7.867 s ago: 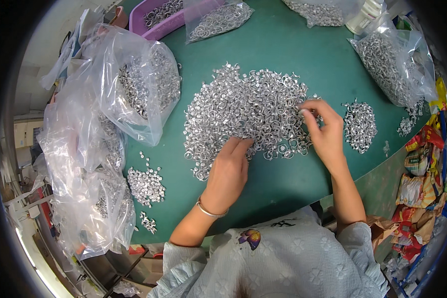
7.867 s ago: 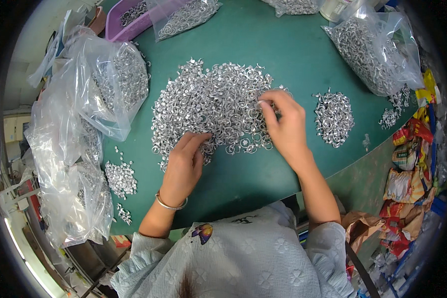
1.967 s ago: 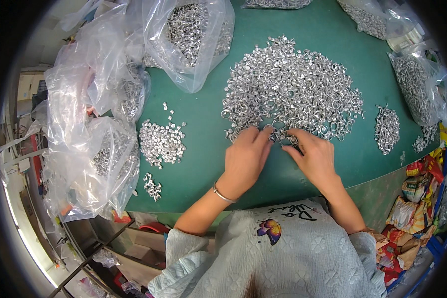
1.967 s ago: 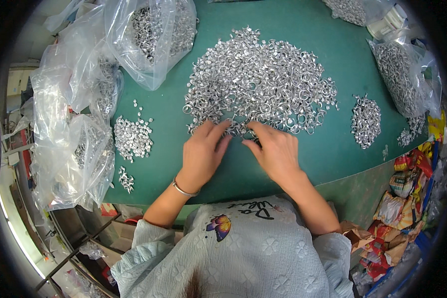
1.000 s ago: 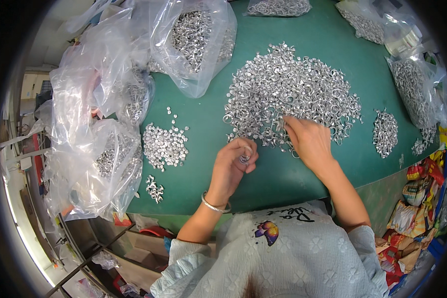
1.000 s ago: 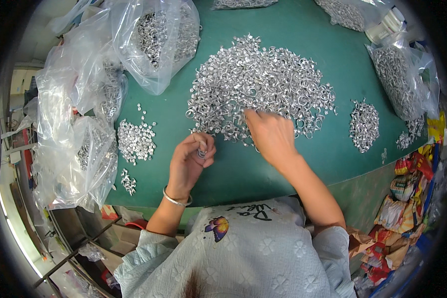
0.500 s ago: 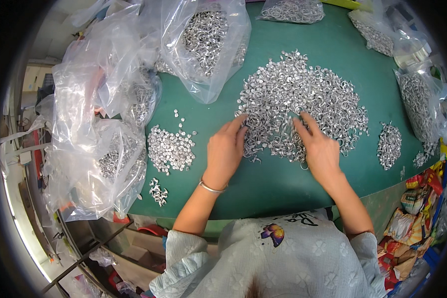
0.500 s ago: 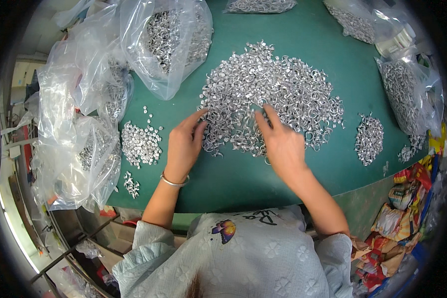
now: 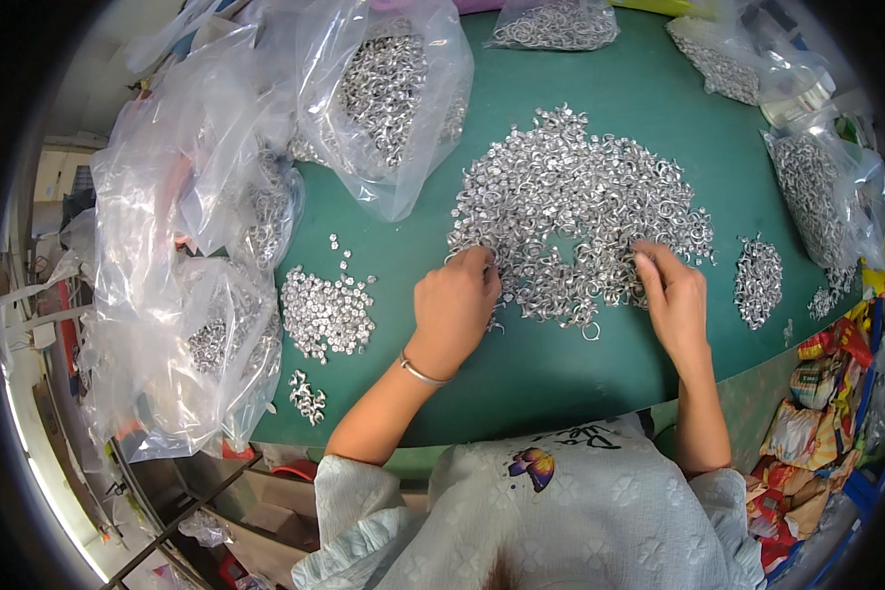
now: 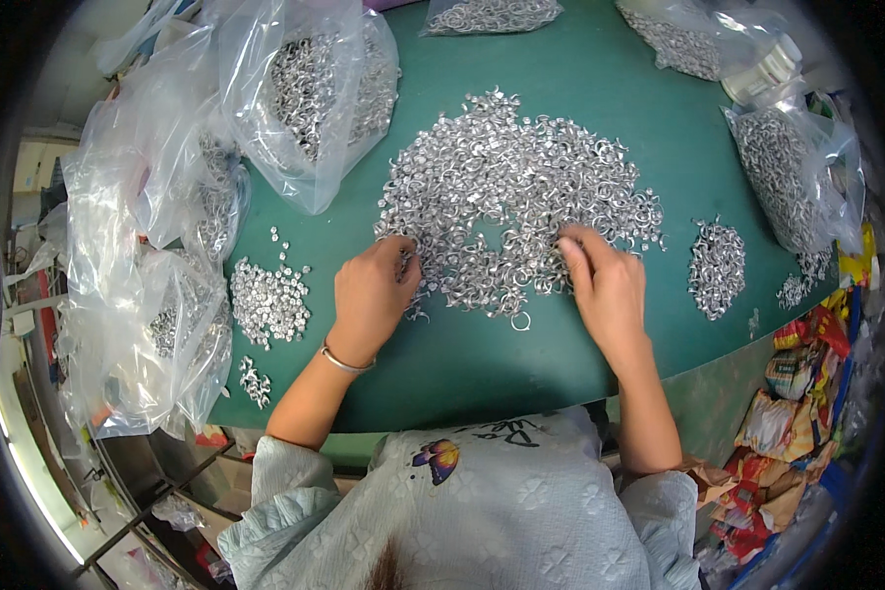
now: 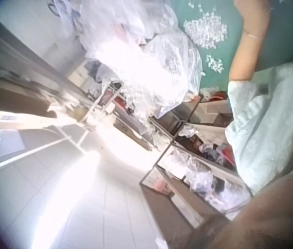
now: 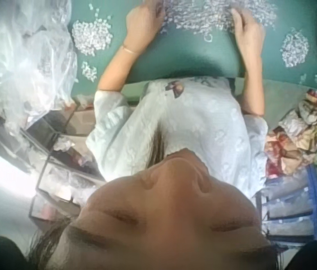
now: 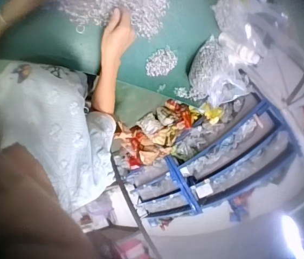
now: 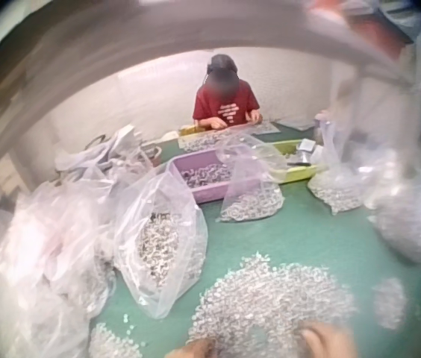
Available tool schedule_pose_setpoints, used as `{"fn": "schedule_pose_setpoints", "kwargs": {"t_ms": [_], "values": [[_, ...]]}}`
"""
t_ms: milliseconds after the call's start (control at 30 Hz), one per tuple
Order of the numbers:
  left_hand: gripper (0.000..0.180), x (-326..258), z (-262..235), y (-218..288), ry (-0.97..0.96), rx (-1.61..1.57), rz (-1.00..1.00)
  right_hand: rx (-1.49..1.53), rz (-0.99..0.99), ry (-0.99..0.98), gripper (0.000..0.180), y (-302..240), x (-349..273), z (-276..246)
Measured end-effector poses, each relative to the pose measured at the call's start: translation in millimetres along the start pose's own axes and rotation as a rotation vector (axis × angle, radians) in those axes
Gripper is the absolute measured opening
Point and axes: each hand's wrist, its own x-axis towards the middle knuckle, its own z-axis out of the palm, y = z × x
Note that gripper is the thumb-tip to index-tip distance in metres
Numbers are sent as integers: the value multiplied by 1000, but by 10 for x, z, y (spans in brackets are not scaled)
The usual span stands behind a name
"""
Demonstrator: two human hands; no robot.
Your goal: The person sorts small metal decorative charms by hand, grouping them into piles on a green work surface and occasionally placing them into small plastic bags.
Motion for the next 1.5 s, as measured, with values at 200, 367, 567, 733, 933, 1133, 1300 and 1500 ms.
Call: {"fn": "schedule_pose_setpoints", "kwargs": {"t_ms": [200, 367, 567, 733, 933, 1133, 1300, 1500], "values": [[9, 111, -128, -56, -114, -600, -229, -505, -48, -24, 33, 62, 279, 142], [11, 8, -49, -82, -75, -393, -167, -367, -77, -146, 32, -108, -55, 115], [16, -19, -56, 21, -18, -204, -43, -286, -200, -26, 15, -218, 265, 355], [10, 1, -102, 16, -21, -298, -91, -206, -213, 42, 12, -165, 308, 488], [10, 10, -159, -63, -193, -916, -386, 268, 96, -20, 7, -88, 125, 158], [15, 38, -229, -66, -530, -2078, -599, 794, 329, -84, 6, 144, 44, 45], [37, 27, -176, 116, -567, -1918, -676, 1610, 559, -397, 13, 125, 7, -114], [33, 268, -205, 327, -592, -1451, -666, 1064, 548, -176, 17, 201, 133, -156]]}}
